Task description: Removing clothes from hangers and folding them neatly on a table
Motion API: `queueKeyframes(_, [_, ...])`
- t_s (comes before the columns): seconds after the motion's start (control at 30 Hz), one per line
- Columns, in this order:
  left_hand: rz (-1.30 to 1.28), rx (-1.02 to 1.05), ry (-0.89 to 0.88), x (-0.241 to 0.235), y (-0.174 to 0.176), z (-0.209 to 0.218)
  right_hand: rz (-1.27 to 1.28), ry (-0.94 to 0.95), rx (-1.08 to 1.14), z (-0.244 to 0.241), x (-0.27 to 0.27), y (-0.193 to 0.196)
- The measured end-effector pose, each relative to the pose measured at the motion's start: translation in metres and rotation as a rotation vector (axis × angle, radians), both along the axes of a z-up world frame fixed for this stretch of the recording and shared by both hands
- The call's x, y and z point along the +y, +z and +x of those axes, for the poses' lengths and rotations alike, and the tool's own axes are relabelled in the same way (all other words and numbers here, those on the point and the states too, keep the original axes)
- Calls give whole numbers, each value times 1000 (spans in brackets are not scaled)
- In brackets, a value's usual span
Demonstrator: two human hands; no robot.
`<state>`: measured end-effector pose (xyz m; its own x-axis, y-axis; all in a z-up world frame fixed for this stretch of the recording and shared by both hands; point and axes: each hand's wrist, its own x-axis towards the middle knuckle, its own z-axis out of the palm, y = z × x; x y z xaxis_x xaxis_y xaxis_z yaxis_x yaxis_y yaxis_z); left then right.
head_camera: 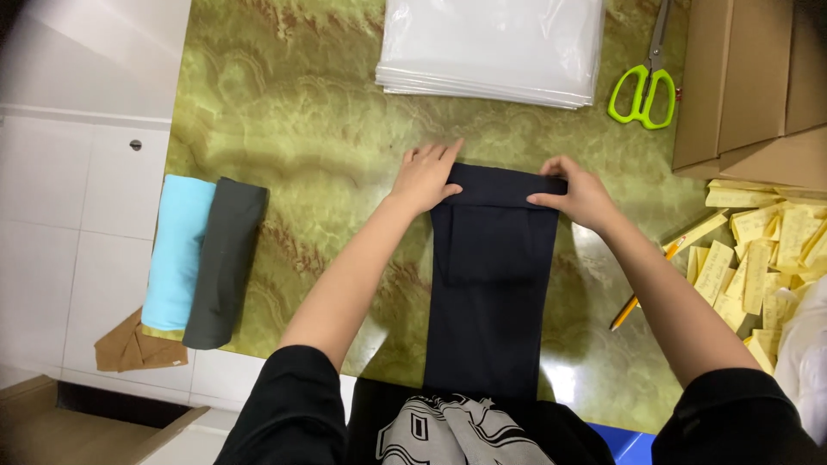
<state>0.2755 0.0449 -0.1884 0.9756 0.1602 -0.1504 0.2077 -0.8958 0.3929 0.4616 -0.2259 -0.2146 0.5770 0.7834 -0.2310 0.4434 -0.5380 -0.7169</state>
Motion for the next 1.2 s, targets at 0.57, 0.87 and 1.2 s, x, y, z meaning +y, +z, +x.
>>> queueKeyframes(0.57, [370, -514, -174, -51, -74, -105, 67, 132, -769, -93, -68, -25])
queueKeyframes(0.87, [339, -459, -166, -51, -24, -106, 138, 150, -203, -58, -24, 2])
queueKeyframes(1.2, [230, -221, -170, -64, -21, -94, -458, 242, -263, -86, -10, 0])
